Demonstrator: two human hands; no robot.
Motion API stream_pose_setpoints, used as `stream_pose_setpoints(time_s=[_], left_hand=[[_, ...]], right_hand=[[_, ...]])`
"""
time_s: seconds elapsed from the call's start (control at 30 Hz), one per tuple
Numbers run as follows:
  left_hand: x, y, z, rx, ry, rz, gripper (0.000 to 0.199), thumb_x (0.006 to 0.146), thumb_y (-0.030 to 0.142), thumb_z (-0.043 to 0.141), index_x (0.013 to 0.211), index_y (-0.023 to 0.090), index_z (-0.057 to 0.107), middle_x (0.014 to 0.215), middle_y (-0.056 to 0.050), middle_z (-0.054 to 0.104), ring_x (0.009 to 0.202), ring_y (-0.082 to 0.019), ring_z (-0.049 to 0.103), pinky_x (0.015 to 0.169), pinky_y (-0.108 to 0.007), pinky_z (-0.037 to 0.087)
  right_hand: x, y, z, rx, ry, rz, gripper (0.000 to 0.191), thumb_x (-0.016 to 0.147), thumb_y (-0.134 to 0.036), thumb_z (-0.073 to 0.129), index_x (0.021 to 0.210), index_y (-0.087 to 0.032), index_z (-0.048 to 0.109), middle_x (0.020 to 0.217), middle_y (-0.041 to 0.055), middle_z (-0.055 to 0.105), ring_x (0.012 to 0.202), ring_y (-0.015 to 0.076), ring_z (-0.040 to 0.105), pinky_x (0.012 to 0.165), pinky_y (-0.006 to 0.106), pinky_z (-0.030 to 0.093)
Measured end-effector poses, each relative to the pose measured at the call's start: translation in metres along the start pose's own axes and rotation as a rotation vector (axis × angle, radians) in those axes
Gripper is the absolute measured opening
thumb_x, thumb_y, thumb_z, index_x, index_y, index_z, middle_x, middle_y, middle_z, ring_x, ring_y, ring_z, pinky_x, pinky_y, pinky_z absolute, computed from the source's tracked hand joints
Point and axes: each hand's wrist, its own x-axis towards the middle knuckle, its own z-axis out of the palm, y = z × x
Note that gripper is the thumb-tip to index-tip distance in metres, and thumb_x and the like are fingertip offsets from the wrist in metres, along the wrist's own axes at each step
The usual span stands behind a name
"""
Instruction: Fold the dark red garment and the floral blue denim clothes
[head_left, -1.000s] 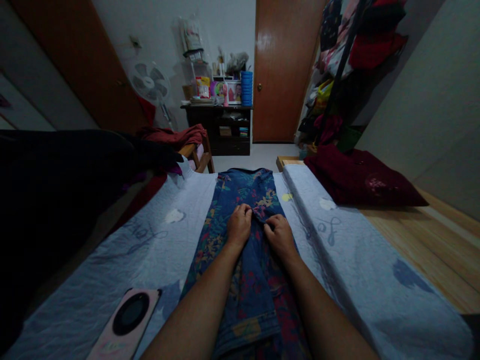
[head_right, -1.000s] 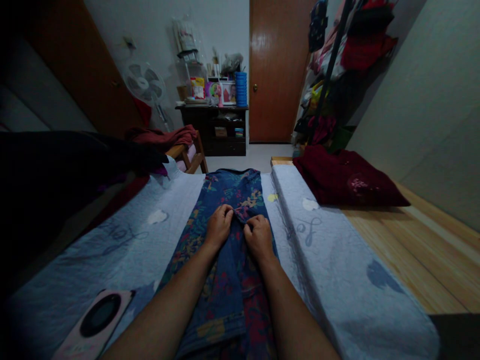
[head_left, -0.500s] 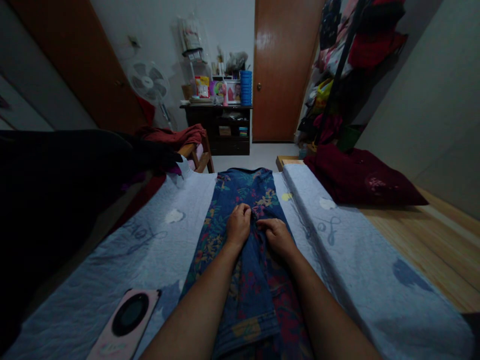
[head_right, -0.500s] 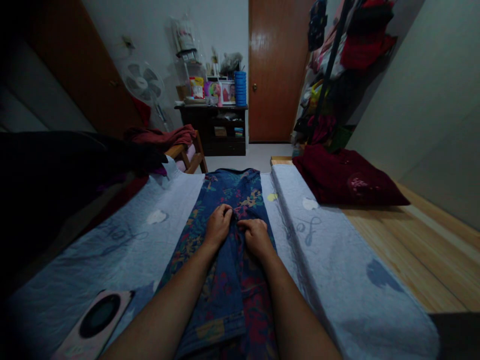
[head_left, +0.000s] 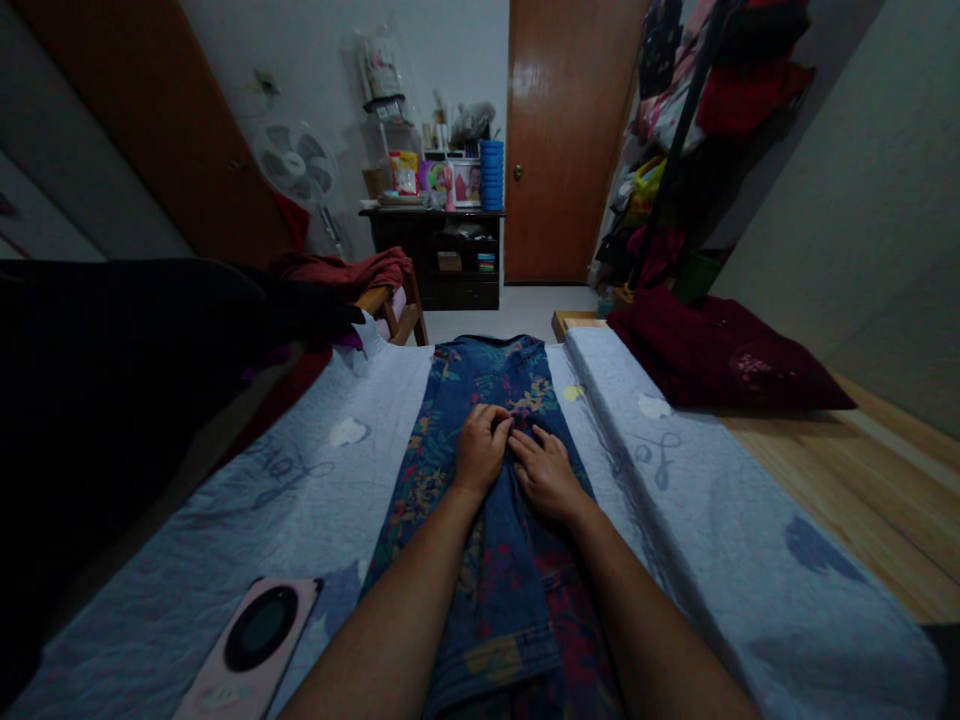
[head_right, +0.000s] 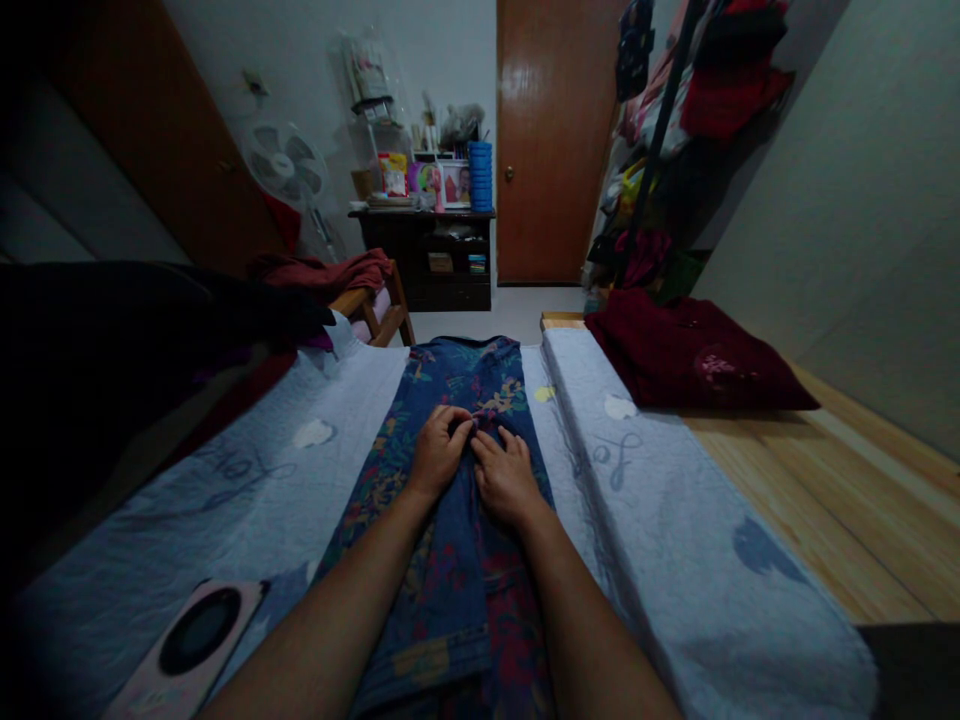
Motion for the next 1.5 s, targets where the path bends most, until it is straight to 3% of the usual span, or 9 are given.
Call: stream_pose_setpoints(time_s=[0.17, 0.33, 0.53, 0.7, 0.9, 1.03, 1.17, 1.3, 1.5], left_hand=[[0.002, 0.000, -0.002, -0.064, 0.047, 0.005, 0.008, 0.083, 0.016, 0.058, 0.086, 0.020, 0.064, 0.091, -0.002, 0.062, 0.092, -0.017, 0.059, 0.090, -0.031, 0.045], [0.005, -0.004, -0.004, -0.081, 0.105, -0.061, 0.016, 0.080, 0.010, 0.056, 0.091, 0.019, 0.063, 0.098, -0.004, 0.060, 0.100, -0.018, 0.058, 0.097, -0.035, 0.044], [0.008, -0.008, -0.003, -0.079, 0.171, -0.221, 0.037, 0.075, 0.012, 0.062, 0.110, 0.019, 0.056, 0.111, -0.007, 0.058, 0.109, -0.020, 0.057, 0.096, -0.037, 0.045], [0.011, -0.011, -0.010, -0.103, -0.109, -0.304, 0.059, 0.069, 0.030, 0.074, 0.122, 0.017, 0.050, 0.121, -0.013, 0.059, 0.115, -0.026, 0.057, 0.099, -0.041, 0.043], [0.014, -0.010, -0.031, -0.027, -0.322, -0.288, 0.087, 0.050, 0.016, 0.081, 0.131, 0.019, 0.049, 0.133, -0.016, 0.055, 0.123, -0.033, 0.052, 0.104, -0.043, 0.040], [0.017, -0.009, -0.043, -0.114, -0.361, -0.379, 0.082, 0.054, 0.014, 0.078, 0.130, 0.018, 0.049, 0.118, -0.012, 0.064, 0.109, -0.030, 0.061, 0.093, -0.041, 0.048], [0.023, -0.012, -0.050, -0.252, -0.245, -0.488, 0.062, 0.059, 0.014, 0.075, 0.118, 0.019, 0.059, 0.102, -0.008, 0.068, 0.105, -0.027, 0.062, 0.086, -0.037, 0.050], [0.029, -0.013, -0.054, -0.388, -0.129, -0.448, 0.050, 0.065, 0.019, 0.073, 0.114, 0.021, 0.063, 0.097, -0.006, 0.069, 0.095, -0.022, 0.065, 0.085, -0.036, 0.051], [0.028, -0.005, -0.056, -0.553, -0.123, -0.408, 0.051, 0.070, 0.032, 0.072, 0.118, 0.020, 0.062, 0.088, -0.003, 0.069, 0.075, -0.016, 0.064, 0.075, -0.031, 0.053]], right_hand=[[-0.001, -0.004, 0.001, 0.014, 0.003, 0.000, 0.057, 0.092, -0.030, 0.043, 0.149, -0.026, 0.036, 0.155, 0.0005, 0.036, 0.144, 0.0347, 0.020, 0.114, 0.057, 0.015], [0.002, -0.001, 0.002, 0.185, 0.169, 0.047, 0.040, 0.089, -0.020, 0.044, 0.127, -0.021, 0.059, 0.132, 0.0075, 0.060, 0.128, 0.0260, 0.046, 0.111, 0.048, 0.026], [0.004, 0.003, 0.004, 0.315, 0.321, 0.090, 0.047, 0.085, -0.013, 0.042, 0.130, -0.018, 0.054, 0.124, 0.0092, 0.063, 0.116, 0.0215, 0.053, 0.104, 0.039, 0.036], [0.003, 0.002, 0.003, 0.208, 0.225, 0.039, 0.053, 0.088, -0.016, 0.043, 0.141, -0.026, 0.047, 0.138, 0.0044, 0.055, 0.126, 0.0225, 0.044, 0.109, 0.040, 0.029], [0.003, 0.000, 0.001, 0.094, 0.133, 0.055, 0.053, 0.093, -0.025, 0.043, 0.146, -0.027, 0.041, 0.144, 0.0052, 0.049, 0.131, 0.0252, 0.039, 0.111, 0.043, 0.026], [0.003, 0.000, 0.000, 0.076, 0.122, 0.037, 0.055, 0.093, -0.024, 0.043, 0.147, -0.026, 0.039, 0.143, 0.0052, 0.050, 0.130, 0.0240, 0.040, 0.111, 0.042, 0.026], [0.002, -0.001, -0.001, 0.060, 0.111, 0.036, 0.056, 0.092, -0.023, 0.044, 0.148, -0.027, 0.038, 0.143, 0.0055, 0.050, 0.129, 0.0243, 0.040, 0.110, 0.042, 0.026], [0.002, -0.003, -0.001, 0.036, 0.115, 0.048, 0.054, 0.093, -0.025, 0.044, 0.147, -0.028, 0.040, 0.141, 0.0058, 0.051, 0.129, 0.0242, 0.040, 0.110, 0.042, 0.026], [0.003, -0.007, -0.001, -0.008, 0.120, 0.063, 0.052, 0.095, -0.031, 0.043, 0.146, -0.028, 0.041, 0.140, 0.0065, 0.051, 0.128, 0.0255, 0.040, 0.110, 0.043, 0.027]])
